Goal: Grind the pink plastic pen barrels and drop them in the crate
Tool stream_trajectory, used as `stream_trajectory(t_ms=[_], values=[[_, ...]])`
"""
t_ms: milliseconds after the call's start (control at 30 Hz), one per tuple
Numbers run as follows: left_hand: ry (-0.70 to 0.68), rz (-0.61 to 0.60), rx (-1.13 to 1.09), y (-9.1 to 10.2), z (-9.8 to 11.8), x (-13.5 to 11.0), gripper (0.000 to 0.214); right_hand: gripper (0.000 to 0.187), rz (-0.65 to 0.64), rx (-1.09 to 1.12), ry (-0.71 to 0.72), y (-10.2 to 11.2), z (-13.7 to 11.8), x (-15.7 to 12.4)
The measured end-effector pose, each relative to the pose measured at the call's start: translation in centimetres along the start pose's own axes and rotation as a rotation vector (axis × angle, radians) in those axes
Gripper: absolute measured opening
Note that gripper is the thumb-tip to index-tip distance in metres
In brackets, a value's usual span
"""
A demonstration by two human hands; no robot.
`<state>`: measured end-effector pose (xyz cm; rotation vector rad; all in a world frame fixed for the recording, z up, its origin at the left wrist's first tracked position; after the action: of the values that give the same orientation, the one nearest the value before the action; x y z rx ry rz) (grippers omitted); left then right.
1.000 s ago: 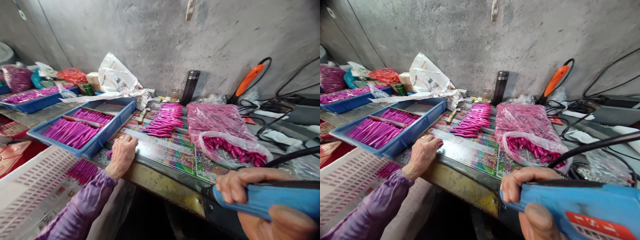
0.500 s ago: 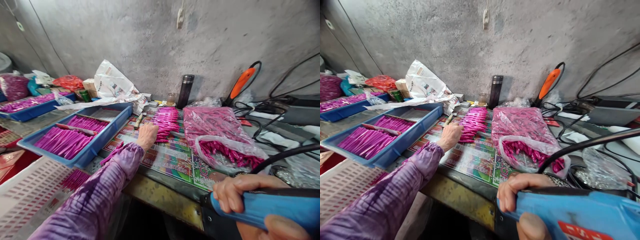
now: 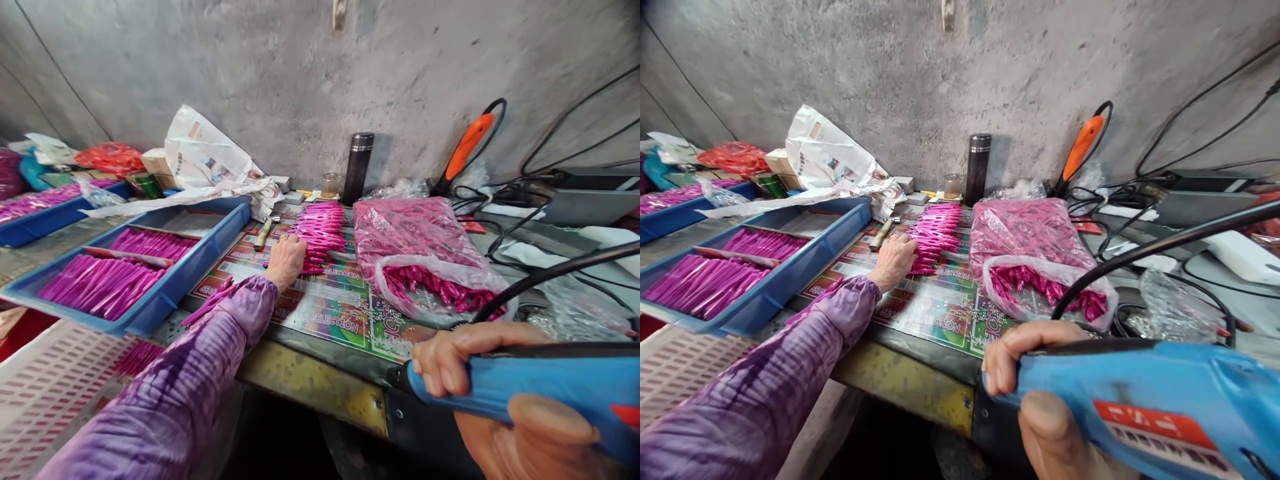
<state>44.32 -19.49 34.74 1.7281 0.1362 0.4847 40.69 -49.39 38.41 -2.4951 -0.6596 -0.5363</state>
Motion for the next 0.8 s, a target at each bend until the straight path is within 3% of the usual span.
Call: stream_trajectory(t_ms=[267,467,633,800], values=[[0.049,0.062,-0.096,0.5,-1.2,-0.2,0.021,0.04,0.132,0.033,0.015,0.1,0.2,1.2],[0.078,0.193,-0.218,2.9,-2.1,-1.5,0.019,0.041,0.179,0.075,0.081,0.4,0.9,1.6],[0.04,0.359,-0.593,5.2,-2.2,-4.4,0.014,0.032,0.19,0.054,0.137,0.5,0.9,1.7],[0.083,0.22,-1.05,3.7,-1.4,-7.2,0.021,0.03,0.191,0.045,0.179,0.6,1.1,2.0]])
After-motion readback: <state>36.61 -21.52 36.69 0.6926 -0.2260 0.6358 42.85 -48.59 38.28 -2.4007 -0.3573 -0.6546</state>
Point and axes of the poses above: each hand's wrist, its own x-axis towards the middle knuckle, its own y-axis out of the back of the hand, z = x × y, the point moved 9 cm from there along x, towards the middle knuckle, and after that the axes turned 10 degrees about x, right-handed, at the moved point
